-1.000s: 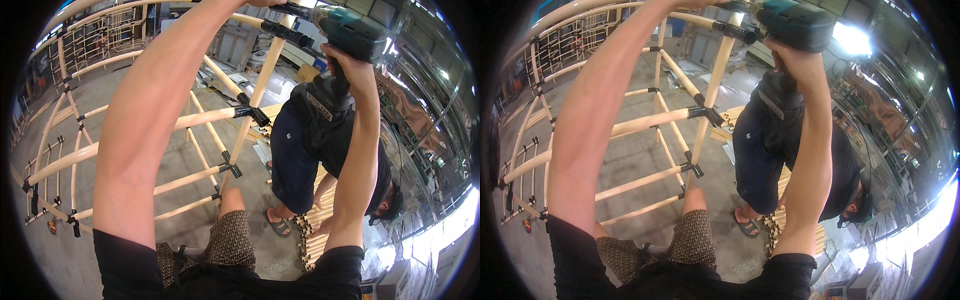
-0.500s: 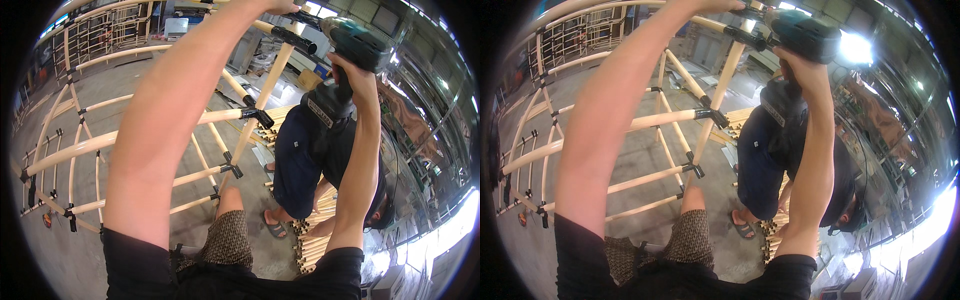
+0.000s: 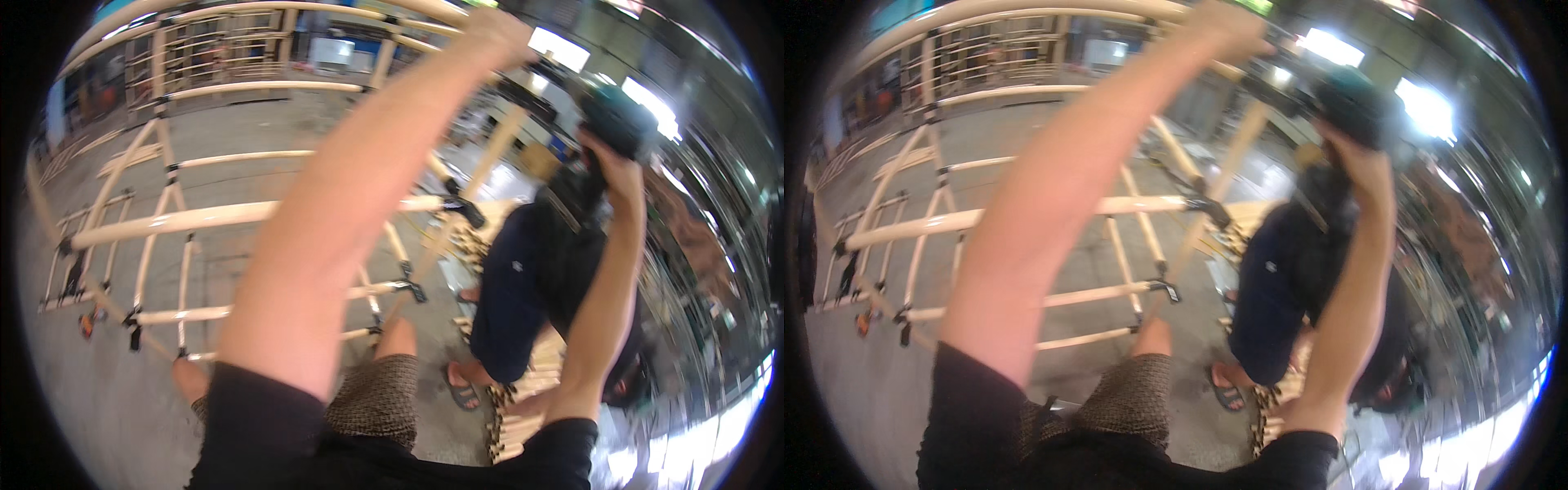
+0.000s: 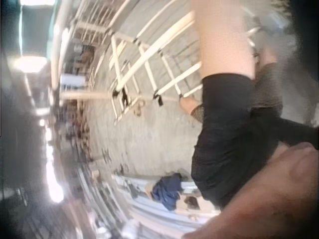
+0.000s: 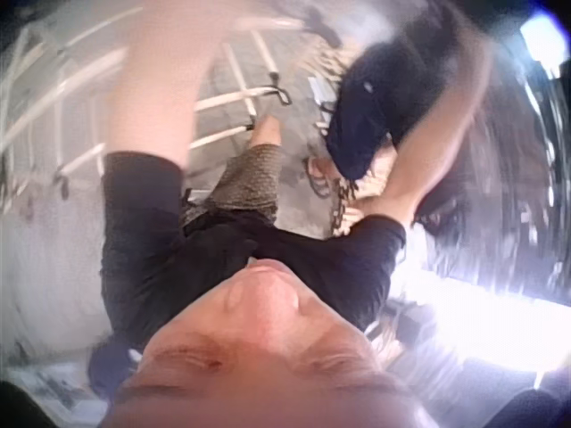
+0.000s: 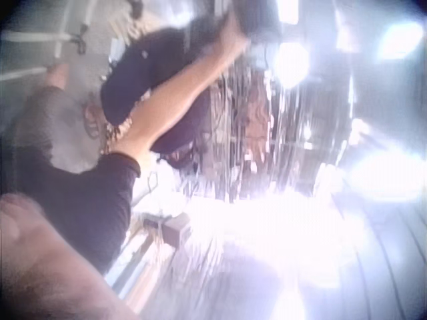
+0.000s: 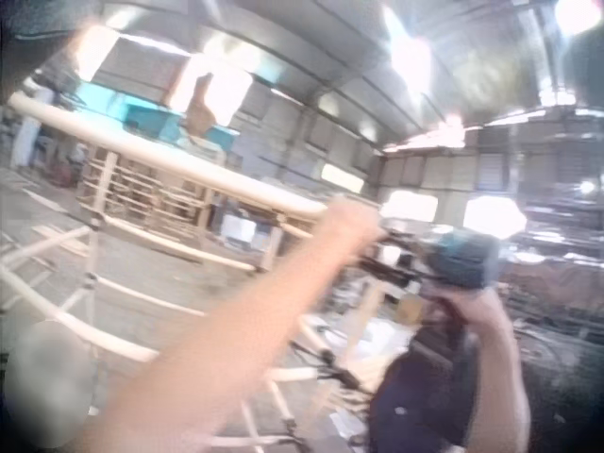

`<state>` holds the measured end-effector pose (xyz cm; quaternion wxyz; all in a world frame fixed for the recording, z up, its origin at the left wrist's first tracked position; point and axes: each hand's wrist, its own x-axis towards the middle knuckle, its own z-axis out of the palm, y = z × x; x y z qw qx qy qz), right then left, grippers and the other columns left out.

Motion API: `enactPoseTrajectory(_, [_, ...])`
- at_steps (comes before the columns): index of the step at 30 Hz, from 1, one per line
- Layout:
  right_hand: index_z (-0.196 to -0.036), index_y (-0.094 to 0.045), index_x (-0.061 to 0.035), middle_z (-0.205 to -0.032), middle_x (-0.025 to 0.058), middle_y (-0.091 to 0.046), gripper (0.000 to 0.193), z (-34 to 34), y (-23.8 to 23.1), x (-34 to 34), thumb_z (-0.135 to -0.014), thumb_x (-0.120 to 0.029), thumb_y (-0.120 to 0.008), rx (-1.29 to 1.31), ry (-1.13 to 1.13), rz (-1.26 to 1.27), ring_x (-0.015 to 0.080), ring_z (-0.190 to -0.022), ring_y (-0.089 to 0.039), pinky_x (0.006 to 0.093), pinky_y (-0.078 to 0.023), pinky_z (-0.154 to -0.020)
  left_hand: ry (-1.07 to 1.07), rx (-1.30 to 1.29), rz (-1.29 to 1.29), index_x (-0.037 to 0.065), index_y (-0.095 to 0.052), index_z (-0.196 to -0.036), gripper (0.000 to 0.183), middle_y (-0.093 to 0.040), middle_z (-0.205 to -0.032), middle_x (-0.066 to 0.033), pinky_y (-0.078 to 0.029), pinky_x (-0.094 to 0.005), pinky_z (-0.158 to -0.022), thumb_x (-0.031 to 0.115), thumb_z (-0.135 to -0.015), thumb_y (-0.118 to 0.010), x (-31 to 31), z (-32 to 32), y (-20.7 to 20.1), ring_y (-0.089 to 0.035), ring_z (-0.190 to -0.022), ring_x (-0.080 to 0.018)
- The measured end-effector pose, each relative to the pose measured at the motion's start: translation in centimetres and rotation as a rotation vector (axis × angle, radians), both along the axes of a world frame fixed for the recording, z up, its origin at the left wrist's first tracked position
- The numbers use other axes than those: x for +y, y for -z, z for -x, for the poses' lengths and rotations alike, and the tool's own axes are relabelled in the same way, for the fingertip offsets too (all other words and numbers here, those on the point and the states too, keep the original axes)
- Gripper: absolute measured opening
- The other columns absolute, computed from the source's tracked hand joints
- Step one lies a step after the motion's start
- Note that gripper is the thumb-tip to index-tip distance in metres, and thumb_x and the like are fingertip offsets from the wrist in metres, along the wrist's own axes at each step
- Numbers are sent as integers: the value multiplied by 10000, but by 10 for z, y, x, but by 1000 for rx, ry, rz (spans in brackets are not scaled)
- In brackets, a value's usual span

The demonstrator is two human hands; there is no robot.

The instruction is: The person assembles a modular pipe frame by sliding connectors onto metal pipes and securing them using a power drill.

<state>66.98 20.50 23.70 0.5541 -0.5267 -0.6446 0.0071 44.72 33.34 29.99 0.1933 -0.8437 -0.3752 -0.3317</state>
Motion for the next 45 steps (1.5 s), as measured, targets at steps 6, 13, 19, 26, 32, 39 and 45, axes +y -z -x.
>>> enactPoseTrajectory(6, [-1034,-721,-44,-785,-6,-600,306,-17,-16,-1,-817,-257,-759,-49,193,39,99,-674,-504,279,-400,-609,86,151,-83,85,-727,-1016,340,-695,-1090,-155,-516,-417,-858,354,-823,-652,-15,31,9,-673,-1009,-277])
enactPoseTrajectory(13, [-904,-687,-87,-720,-55,-534,147,-61,23,31,-872,-225,-725,-175,182,-260,64,-590,-428,239,-312,-542,71,9,-505,86,-687,-1076,375,-644,-1140,-130,-427,-449,-986,386,-851,-672,-73,264,54,-578,-1125,-327])
enactPoseTrajectory(19, [-910,-695,-83,-691,-59,-516,125,-47,45,20,-880,-203,-713,-126,189,-250,57,-567,-419,230,-304,-522,-248,-419,-544,45,-688,-1065,223,-697,-1027,-83,-497,-313,-838,212,-931,-626,-178,498,93,-643,-961,-183])
enactPoseTrajectory(26, [-967,-709,-64,-674,-51,-512,130,106,50,-21,-890,-168,-697,-122,17,-100,58,-552,-427,227,-314,-515,-58,-958,-538,-11,-683,-1074,297,-702,-995,-70,-491,-275,-834,249,-982,-575,-182,636,123,-646,-934,-136])
enactPoseTrajectory(32, [-828,-696,-47,-656,-26,-573,77,250,41,-50,-832,-97,-754,-86,-189,-43,77,-559,-510,244,-382,-535,483,-1349,-255,-14,-626,-1120,453,-670,-967,-100,-511,-339,-795,392,-1032,-444,-144,698,67,-648,-853,-215])
enactPoseTrajectory(39, [-874,-705,-24,-699,-7,-618,106,321,44,-87,-803,-67,-769,-260,-169,-89,89,-602,-562,245,-441,-582,797,-1225,176,-59,-580,-1181,748,-664,-980,-171,-508,-364,-899,617,-981,-331,-127,674,27,-638,-921,-266])
enactPoseTrajectory(45, [-869,-689,-20,-654,-14,-579,103,364,67,-85,-816,-79,-755,-333,-198,-194,81,-557,-526,243,-400,-535,773,-1209,272,-30,-661,-954,671,-695,-883,-152,-550,-338,-808,571,-988,-364,-129,666,21,-670,-828,-233])
